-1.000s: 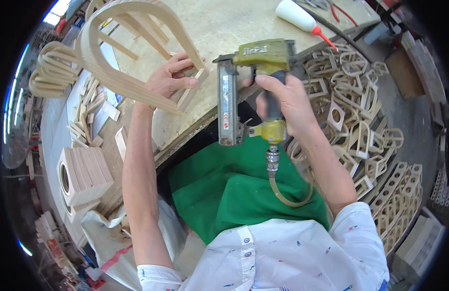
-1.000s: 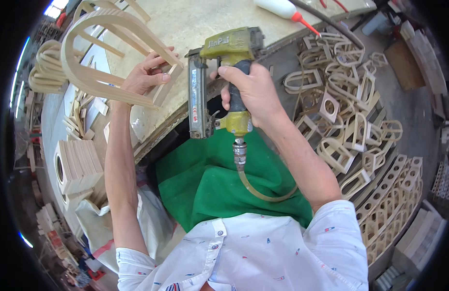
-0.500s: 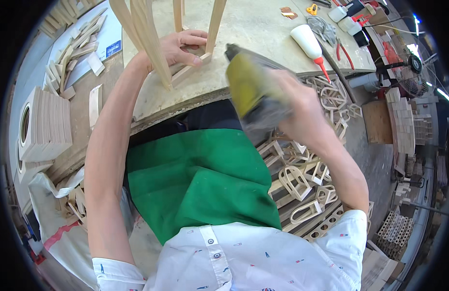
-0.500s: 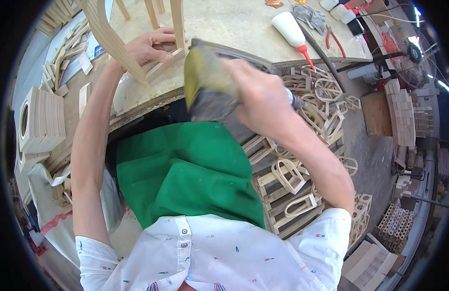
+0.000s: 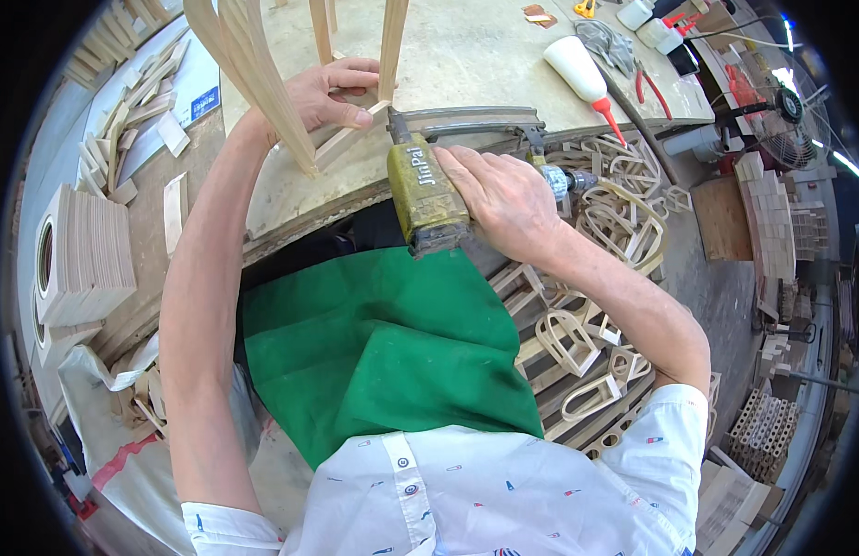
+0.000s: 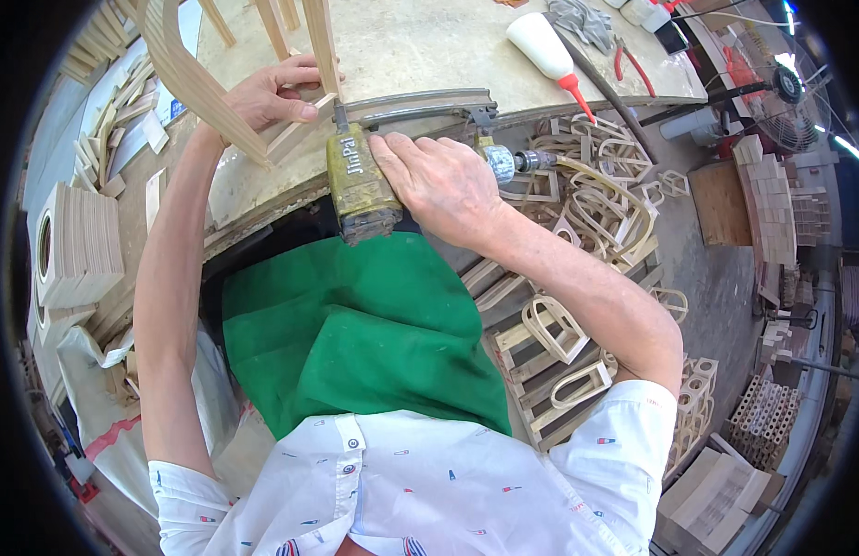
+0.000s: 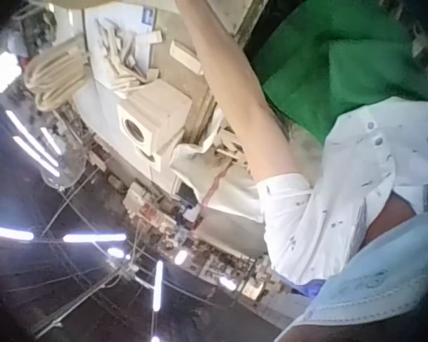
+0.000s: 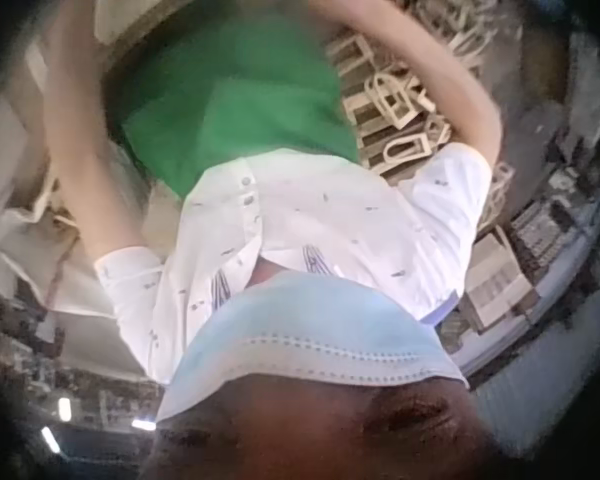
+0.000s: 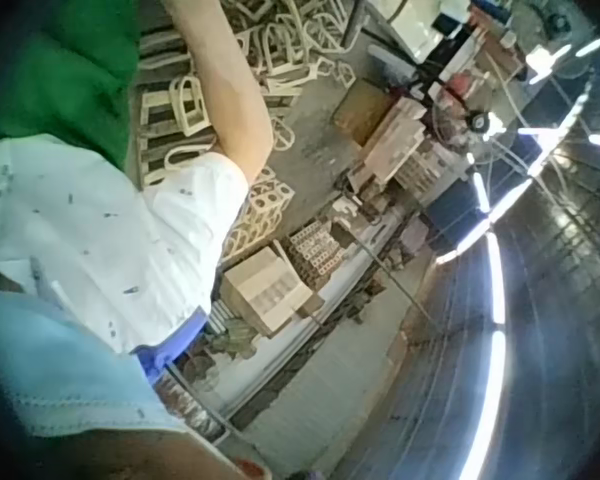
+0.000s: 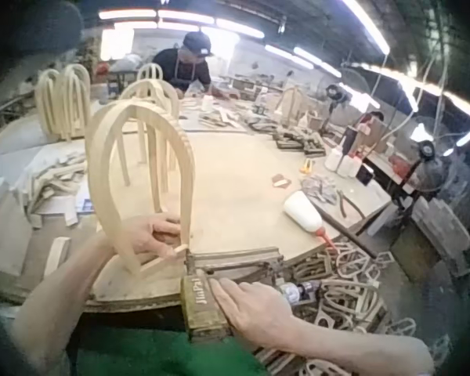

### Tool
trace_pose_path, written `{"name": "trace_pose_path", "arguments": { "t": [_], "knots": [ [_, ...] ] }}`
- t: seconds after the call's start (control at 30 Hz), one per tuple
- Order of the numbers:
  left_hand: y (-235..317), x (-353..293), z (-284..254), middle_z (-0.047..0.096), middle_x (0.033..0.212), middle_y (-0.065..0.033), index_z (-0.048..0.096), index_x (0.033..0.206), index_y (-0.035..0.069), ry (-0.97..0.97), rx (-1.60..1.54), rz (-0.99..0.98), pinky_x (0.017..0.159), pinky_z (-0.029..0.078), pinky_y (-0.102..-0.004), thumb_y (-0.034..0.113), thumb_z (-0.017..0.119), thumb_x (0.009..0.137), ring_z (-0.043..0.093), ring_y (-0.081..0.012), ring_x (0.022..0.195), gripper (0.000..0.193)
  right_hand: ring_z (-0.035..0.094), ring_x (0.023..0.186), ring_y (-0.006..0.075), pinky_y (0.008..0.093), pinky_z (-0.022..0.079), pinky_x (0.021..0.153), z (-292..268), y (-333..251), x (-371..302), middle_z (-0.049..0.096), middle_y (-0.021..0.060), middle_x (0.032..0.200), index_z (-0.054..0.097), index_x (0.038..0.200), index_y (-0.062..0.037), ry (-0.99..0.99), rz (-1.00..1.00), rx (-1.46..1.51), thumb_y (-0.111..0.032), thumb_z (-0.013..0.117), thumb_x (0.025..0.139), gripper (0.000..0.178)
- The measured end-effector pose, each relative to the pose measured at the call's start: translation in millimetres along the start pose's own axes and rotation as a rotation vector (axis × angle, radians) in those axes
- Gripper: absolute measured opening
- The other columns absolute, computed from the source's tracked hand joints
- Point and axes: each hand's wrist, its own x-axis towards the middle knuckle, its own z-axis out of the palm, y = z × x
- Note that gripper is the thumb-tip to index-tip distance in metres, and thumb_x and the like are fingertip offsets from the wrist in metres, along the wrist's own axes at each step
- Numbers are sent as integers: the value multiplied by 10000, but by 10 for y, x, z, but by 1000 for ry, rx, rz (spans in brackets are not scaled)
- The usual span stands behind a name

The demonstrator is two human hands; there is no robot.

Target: The person assembles a wooden frame structure by joining curved and straight wooden pieces. They use a pneumatic nail gun to fasten the joints and apply wood glue to reinforce the connections. The person also uses a hammer to adjust the pieces and ensures the frame is properly aligned before moving to the next unit.

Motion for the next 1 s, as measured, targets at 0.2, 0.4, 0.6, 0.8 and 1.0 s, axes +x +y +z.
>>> {"name": "trace_pose_path", "arguments": {
  "t": [0.2,0.4,0.6,0.8,1.0],
  "knots": [
    [3,3,18,453,1363,-2,599,1273,37,8,-22,-12,991,369,-293,169,773,763,453,-166,1198,555,599,709,156,285,489,621,-13,-21,19,583,54,888,558,1165,44,-16,7,-5,-125,568,752,447],
    [-46,24,-24,450,1370,2,597,1271,29,26,-9,-16,966,405,-282,144,782,751,485,-158,1170,564,599,694,157,282,485,610,-7,-18,40,552,52,845,560,1153,43,-30,-1,-11,-129,567,757,432],
    [5,15,7,446,1379,5,596,1270,26,33,10,-39,999,402,-278,131,782,746,486,-156,1189,566,602,694,154,278,482,604,8,-45,5,548,49,833,565,1146,40,-62,-4,-15,-134,574,755,428],
    [20,-6,15,439,1392,-3,592,1276,31,33,57,-32,1041,383,-296,141,774,748,462,-178,1247,569,601,690,155,279,480,601,56,-32,5,553,51,838,568,1142,41,-50,-33,-47,-136,576,755,426],
    [-11,25,-9,431,1440,-31,566,1292,13,20,-15,-42,1079,380,-326,211,799,714,461,-218,1280,653,608,700,152,284,489,609,17,-50,14,573,60,869,568,1142,37,-101,-11,-68,-128,567,767,410]
  ]
}}
